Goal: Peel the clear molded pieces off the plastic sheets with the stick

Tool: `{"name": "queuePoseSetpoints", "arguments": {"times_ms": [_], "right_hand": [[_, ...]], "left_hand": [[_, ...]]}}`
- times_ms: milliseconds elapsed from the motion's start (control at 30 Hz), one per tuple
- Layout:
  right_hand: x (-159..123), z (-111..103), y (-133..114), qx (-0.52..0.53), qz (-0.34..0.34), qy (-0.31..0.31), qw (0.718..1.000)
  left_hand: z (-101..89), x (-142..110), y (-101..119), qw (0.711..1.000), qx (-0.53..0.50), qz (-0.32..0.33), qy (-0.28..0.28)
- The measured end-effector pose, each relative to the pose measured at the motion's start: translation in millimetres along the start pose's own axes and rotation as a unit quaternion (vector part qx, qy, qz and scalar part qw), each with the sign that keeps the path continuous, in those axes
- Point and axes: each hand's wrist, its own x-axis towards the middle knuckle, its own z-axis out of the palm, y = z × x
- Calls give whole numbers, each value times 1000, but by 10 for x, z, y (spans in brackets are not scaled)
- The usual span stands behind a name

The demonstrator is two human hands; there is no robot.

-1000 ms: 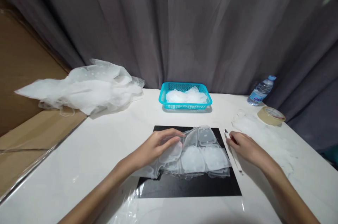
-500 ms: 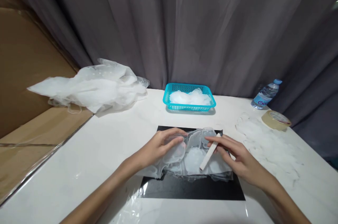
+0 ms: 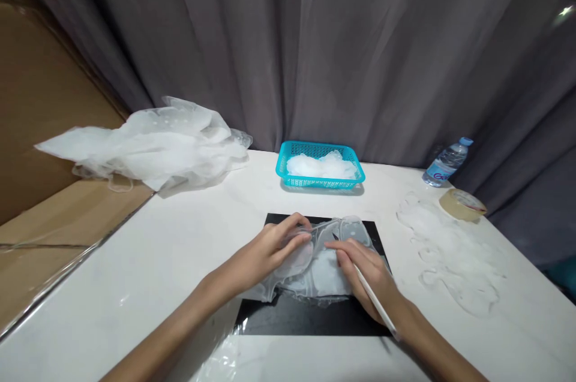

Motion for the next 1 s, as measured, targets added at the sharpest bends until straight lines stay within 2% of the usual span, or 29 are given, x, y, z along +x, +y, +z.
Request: {"name": "queuePoseSetpoints", "arguments": {"times_ms": [167, 333, 733, 867, 1000], "right_hand": [[6, 192, -73, 124, 128, 32, 983], [-1, 296, -90, 127, 129, 17, 983], [72, 340, -105, 131, 149, 12, 980], [146, 346, -88, 126, 148, 7, 981], [289, 370, -33, 110, 156, 12, 981]], "left_hand": [[5, -5, 89, 999, 35, 5, 11], [40, -13, 118, 996, 87, 20, 16], [168, -6, 84, 972, 212, 97, 17], [188, -11, 96, 979, 175, 101, 4], [153, 18, 58, 995, 76, 61, 7]]}}
